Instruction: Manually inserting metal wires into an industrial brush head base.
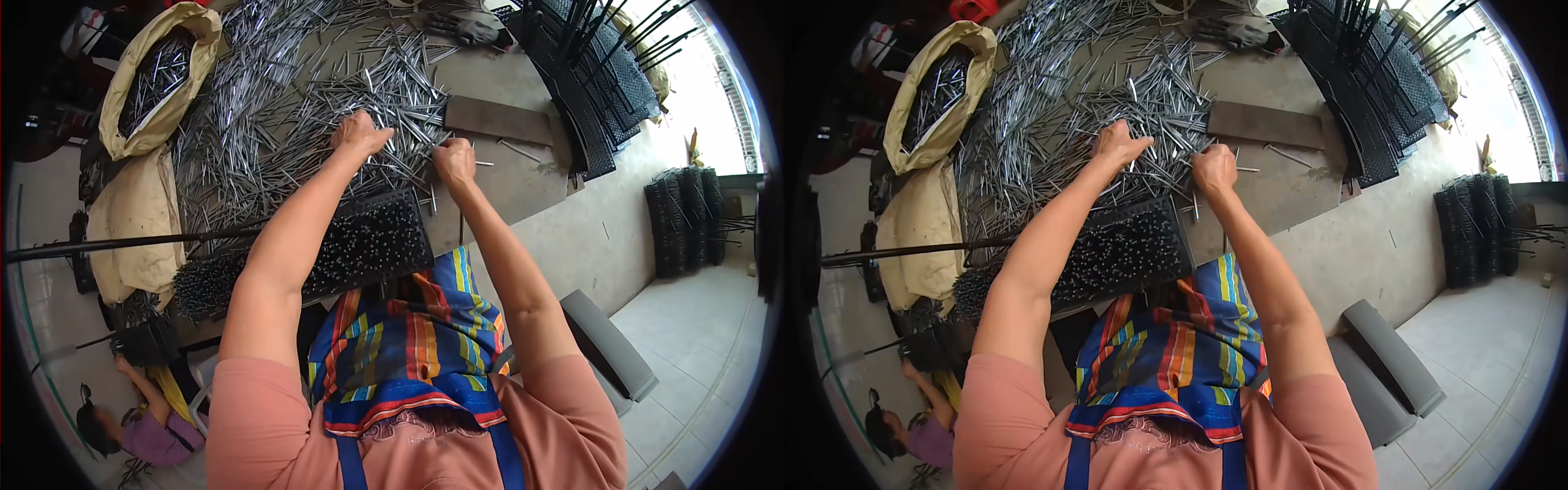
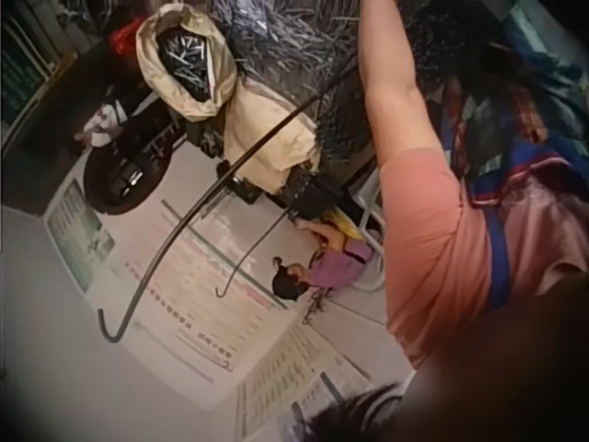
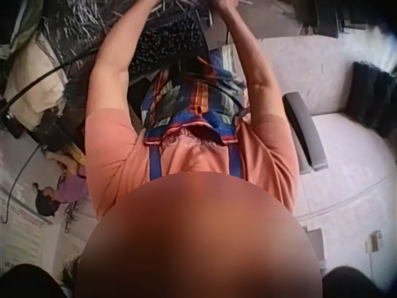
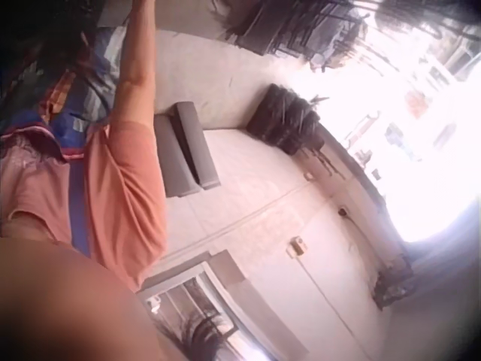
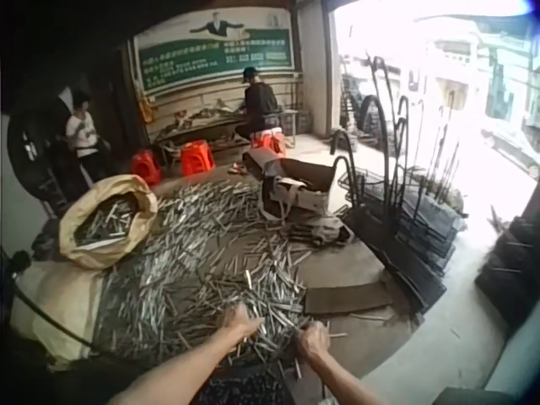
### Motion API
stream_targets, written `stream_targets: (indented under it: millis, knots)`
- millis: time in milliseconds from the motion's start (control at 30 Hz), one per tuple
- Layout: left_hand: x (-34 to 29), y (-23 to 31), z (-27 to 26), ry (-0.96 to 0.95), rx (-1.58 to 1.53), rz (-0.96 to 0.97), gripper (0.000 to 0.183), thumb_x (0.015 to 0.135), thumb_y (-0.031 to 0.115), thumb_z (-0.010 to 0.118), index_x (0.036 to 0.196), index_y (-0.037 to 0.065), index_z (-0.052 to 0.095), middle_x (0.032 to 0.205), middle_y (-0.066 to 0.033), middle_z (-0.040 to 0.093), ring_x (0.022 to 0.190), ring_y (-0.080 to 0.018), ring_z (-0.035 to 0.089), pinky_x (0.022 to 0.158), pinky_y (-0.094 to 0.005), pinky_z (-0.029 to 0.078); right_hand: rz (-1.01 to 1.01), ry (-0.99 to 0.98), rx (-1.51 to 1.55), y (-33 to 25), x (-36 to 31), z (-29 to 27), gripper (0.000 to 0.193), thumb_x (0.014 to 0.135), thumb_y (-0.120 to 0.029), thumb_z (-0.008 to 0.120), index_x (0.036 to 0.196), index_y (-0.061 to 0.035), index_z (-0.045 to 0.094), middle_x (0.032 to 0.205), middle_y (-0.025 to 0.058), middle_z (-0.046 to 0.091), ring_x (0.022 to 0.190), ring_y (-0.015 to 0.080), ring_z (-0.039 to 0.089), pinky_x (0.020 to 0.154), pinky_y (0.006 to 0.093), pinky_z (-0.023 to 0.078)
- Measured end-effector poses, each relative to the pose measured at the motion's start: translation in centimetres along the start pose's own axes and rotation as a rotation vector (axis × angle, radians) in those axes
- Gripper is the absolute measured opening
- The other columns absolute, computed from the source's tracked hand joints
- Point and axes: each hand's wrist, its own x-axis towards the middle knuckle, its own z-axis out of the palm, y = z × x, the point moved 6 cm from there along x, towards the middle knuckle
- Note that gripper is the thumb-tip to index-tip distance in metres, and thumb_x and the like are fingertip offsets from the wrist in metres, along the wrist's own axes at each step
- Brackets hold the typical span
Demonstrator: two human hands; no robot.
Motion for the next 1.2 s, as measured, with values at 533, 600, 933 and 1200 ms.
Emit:
stream_targets:
  millis: [533,600,933,1200]
  knots:
    - [4.3,3.0,1.3,0.213,0.279,-0.001,0.073,0.081,0.025,0.061,0.135,-0.017,0.036,0.116,-0.0235,0.063,0.101,-0.0313,0.067,0.078,-0.0414,0.056,-0.348,-0.084,0.306,-0.1,-2.1,1.2,0.022,0.081,-0.011,0.058,0.095,-0.0069,0.074,0.086,0.0187,0.069,0.081,0.0345,0.068,0.074,0.0395,0.054]
    - [3.4,3.5,2.1,0.169,0.333,0.059,0.071,0.084,0.024,0.057,0.136,-0.019,0.034,0.116,-0.0238,0.065,0.101,-0.0292,0.068,0.077,-0.0442,0.055,-0.306,-0.073,0.242,2.7,-2.9,-0.6,0.02,0.08,-0.011,0.061,0.095,-0.0074,0.074,0.086,0.0176,0.07,0.079,0.0333,0.069,0.072,0.0387,0.054]
    - [4.9,2.0,1.7,0.422,0.432,-0.021,0.061,0.081,0.017,0.07,0.126,-0.015,0.046,0.115,-0.0239,0.061,0.105,-0.0323,0.064,0.074,-0.0481,0.054,-0.296,-0.01,0.398,4.0,-4.3,-0.3,0.016,0.078,-0.008,0.066,0.092,-0.0056,0.074,0.088,0.0119,0.072,0.081,0.0278,0.07,0.073,0.0343,0.053]
    - [3.3,-6.5,-0.5,0.337,-0.734,-0.239,0.02,0.065,0.003,0.063,0.084,-0.004,0.063,0.081,-0.0197,0.068,0.076,-0.0327,0.068,0.071,-0.0422,0.055,-0.171,-0.04,0.363,3.4,-3.6,-1.2,0.019,0.075,-0.016,0.069,0.09,-0.0041,0.074,0.08,0.0128,0.072,0.073,0.0223,0.07,0.071,0.0327,0.053]
